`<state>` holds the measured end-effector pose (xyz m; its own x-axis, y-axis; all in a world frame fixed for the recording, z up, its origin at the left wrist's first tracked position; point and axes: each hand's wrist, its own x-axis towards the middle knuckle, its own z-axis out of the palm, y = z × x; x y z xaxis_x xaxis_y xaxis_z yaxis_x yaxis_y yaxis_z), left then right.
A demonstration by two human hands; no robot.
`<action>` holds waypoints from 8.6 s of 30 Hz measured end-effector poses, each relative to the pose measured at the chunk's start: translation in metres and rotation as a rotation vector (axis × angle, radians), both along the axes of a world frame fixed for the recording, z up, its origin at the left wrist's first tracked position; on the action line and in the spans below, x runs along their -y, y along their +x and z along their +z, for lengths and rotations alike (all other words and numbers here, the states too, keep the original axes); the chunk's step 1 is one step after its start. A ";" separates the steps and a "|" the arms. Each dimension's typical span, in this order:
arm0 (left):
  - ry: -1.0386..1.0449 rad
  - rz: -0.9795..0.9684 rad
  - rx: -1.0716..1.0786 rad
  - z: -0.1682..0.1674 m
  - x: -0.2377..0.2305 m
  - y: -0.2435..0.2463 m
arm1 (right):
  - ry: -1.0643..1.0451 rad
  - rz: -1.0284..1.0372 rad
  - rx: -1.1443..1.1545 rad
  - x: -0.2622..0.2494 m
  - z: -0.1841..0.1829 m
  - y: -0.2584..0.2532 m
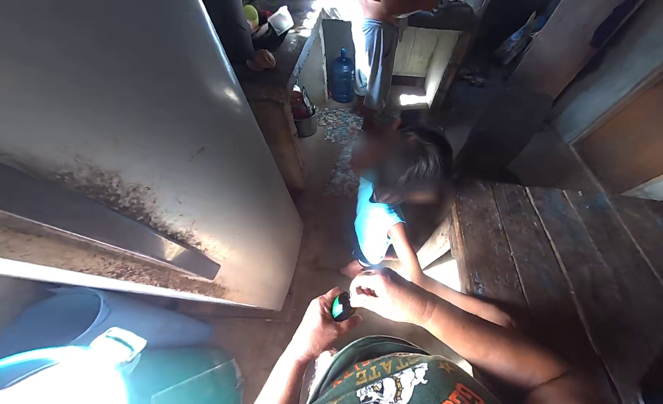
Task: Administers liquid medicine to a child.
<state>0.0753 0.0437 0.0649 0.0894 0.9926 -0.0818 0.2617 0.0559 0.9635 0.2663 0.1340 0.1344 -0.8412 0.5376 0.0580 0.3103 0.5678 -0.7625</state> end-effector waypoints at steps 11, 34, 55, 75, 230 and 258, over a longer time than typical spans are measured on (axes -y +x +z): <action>-0.021 0.002 -0.063 0.001 0.007 0.040 | 0.062 0.032 -0.132 0.003 -0.009 0.041; 0.201 -0.102 -0.394 0.067 -0.038 0.081 | -0.747 -0.435 -1.084 0.015 -0.057 0.103; 0.339 -0.048 -0.766 0.077 -0.022 0.090 | -0.566 -0.454 -0.989 0.027 -0.061 0.103; 0.387 -0.055 -0.921 0.084 -0.021 0.094 | -0.584 -0.447 -0.983 0.028 -0.067 0.104; -0.015 0.353 0.262 -0.058 0.035 0.011 | -0.027 -0.943 -0.763 -0.114 -0.068 0.052; -0.050 0.218 0.322 -0.058 0.025 0.036 | 0.062 -0.703 -0.532 -0.115 -0.025 0.039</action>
